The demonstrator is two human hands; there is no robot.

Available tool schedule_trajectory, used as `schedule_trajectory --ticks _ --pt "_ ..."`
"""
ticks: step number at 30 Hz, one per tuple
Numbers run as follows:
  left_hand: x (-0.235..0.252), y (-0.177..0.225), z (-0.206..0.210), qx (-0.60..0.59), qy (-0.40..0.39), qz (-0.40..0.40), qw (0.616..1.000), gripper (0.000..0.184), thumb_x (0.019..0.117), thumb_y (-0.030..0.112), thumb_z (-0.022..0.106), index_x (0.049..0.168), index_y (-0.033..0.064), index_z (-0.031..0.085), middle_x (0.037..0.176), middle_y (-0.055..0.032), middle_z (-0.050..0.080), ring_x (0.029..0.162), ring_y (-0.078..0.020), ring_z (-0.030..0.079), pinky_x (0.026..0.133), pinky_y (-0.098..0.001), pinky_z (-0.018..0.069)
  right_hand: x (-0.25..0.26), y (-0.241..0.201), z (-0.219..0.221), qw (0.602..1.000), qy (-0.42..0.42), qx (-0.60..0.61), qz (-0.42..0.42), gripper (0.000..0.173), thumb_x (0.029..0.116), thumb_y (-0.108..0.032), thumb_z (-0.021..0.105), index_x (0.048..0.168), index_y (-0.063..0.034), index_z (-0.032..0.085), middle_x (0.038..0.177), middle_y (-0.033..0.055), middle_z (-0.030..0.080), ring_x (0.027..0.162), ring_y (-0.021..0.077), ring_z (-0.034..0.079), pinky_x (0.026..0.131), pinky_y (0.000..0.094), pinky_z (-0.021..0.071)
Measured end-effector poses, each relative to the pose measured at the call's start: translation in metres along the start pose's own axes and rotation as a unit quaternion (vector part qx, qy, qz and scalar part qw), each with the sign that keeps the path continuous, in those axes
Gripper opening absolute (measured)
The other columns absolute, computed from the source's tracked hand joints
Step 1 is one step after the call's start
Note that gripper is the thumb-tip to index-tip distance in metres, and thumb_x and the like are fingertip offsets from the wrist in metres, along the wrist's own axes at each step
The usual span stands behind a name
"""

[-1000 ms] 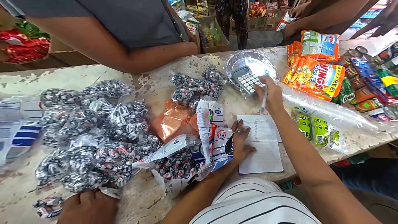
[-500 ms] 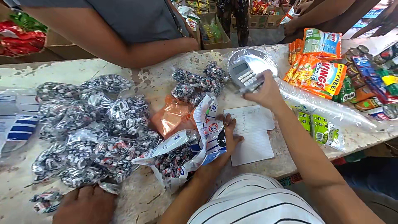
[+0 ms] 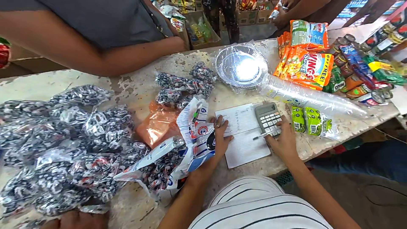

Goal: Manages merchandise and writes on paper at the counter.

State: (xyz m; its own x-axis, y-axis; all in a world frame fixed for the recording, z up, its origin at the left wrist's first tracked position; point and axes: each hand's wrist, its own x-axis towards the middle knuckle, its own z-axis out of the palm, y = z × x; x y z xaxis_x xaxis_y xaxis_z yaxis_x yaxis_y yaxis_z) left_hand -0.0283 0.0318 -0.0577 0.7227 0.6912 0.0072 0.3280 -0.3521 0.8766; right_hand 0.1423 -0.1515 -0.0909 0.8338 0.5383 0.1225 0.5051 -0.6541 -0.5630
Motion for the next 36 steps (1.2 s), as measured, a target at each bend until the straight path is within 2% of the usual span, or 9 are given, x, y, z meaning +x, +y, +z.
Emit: schedule_trajectory --ticks 2,6,13,16,18,24,27,31,36 --pt "0.000 0.003 -0.002 0.003 -0.008 -0.007 1.000 0.048 0.0814 -0.013 0.074 0.127 -0.0193 0.059 0.152 -0.0405 0.036 0.147 -0.0525 0.029 0.119 -0.0499 0.0316 0.001 0.004 -0.007 0.999 -0.013 0.011 -0.028 0.064 0.0913 -0.042 0.070 0.137 0.0008 0.056 0.146 0.0209 0.054 0.129 0.0374 0.057 0.107 0.0524 0.0469" --pt "0.000 0.006 -0.001 0.004 -0.006 -0.017 1.000 0.047 0.0815 -0.013 0.074 0.126 -0.0194 0.060 0.152 -0.0404 0.036 0.148 -0.0528 0.028 0.119 -0.0508 0.0314 0.013 0.015 -0.008 0.990 0.018 0.003 -0.143 0.038 0.1012 -0.032 0.059 0.127 -0.0047 0.063 0.138 0.0107 0.064 0.137 0.0364 0.051 0.113 0.0541 0.0427" --pt "0.001 0.000 0.001 0.017 -0.008 -0.018 1.000 0.047 0.0812 -0.012 0.075 0.126 -0.0173 0.062 0.154 -0.0382 0.036 0.148 -0.0518 0.027 0.118 -0.0496 0.0325 0.028 0.021 -0.017 0.985 0.007 -0.019 -0.172 0.033 0.1041 -0.034 0.053 0.119 -0.0077 0.065 0.124 0.0071 0.070 0.126 0.0329 0.059 0.104 0.0554 0.0468" --pt "0.001 -0.005 0.002 0.017 0.000 -0.005 1.000 0.046 0.0808 -0.011 0.075 0.125 -0.0173 0.062 0.152 -0.0386 0.038 0.147 -0.0526 0.028 0.118 -0.0500 0.0338 0.014 0.014 -0.026 0.994 -0.061 -0.007 -0.087 0.072 0.0840 -0.053 0.075 0.137 -0.0071 0.056 0.139 0.0099 0.062 0.129 0.0300 0.058 0.107 0.0507 0.0473" --pt "-0.001 -0.007 0.002 0.015 0.004 -0.003 1.000 0.046 0.0810 -0.011 0.075 0.125 -0.0175 0.062 0.152 -0.0384 0.038 0.147 -0.0528 0.028 0.118 -0.0502 0.0336 0.005 0.014 -0.016 0.996 -0.073 -0.018 -0.039 0.100 0.0698 -0.057 0.083 0.147 -0.0054 0.047 0.137 0.0124 0.061 0.123 0.0302 0.059 0.105 0.0497 0.0485" --pt "0.000 -0.003 0.002 0.021 0.005 -0.007 1.000 0.047 0.0810 -0.011 0.076 0.125 -0.0184 0.061 0.153 -0.0384 0.037 0.148 -0.0535 0.027 0.118 -0.0504 0.0330 -0.004 0.003 0.003 1.000 0.024 0.006 -0.004 0.121 0.0674 -0.060 0.084 0.155 0.0040 0.032 0.140 0.0222 0.056 0.122 0.0334 0.059 0.105 0.0480 0.0488" --pt "0.002 -0.003 0.004 0.003 0.002 -0.001 1.000 0.041 0.0807 -0.014 0.073 0.121 -0.0181 0.064 0.153 -0.0387 0.036 0.149 -0.0512 0.025 0.118 -0.0490 0.0329 -0.007 0.012 -0.002 0.998 0.031 0.042 -0.044 0.094 0.0729 -0.054 0.084 0.142 0.0004 0.051 0.150 0.0226 0.050 0.135 0.0343 0.052 0.111 0.0449 0.0454" --pt "-0.001 -0.003 0.007 -0.003 -0.010 0.041 0.999 0.028 0.0844 -0.018 0.064 0.113 -0.0172 0.069 0.142 -0.0381 0.051 0.141 -0.0525 0.039 0.113 -0.0496 0.0389 -0.014 0.026 -0.021 0.979 0.082 0.097 -0.157 0.031 0.0953 -0.043 0.065 0.106 -0.0144 0.069 0.123 0.0037 0.071 0.127 0.0282 0.058 0.109 0.0536 0.0400" --pt "-0.002 0.003 0.008 0.014 -0.010 0.054 0.998 0.026 0.0842 -0.019 0.063 0.109 -0.0164 0.071 0.134 -0.0369 0.057 0.135 -0.0526 0.046 0.110 -0.0506 0.0421 -0.016 0.022 -0.021 0.984 0.053 0.038 -0.163 0.024 0.1029 -0.032 0.052 0.107 -0.0187 0.072 0.105 -0.0055 0.073 0.112 0.0180 0.063 0.101 0.0510 0.0411"
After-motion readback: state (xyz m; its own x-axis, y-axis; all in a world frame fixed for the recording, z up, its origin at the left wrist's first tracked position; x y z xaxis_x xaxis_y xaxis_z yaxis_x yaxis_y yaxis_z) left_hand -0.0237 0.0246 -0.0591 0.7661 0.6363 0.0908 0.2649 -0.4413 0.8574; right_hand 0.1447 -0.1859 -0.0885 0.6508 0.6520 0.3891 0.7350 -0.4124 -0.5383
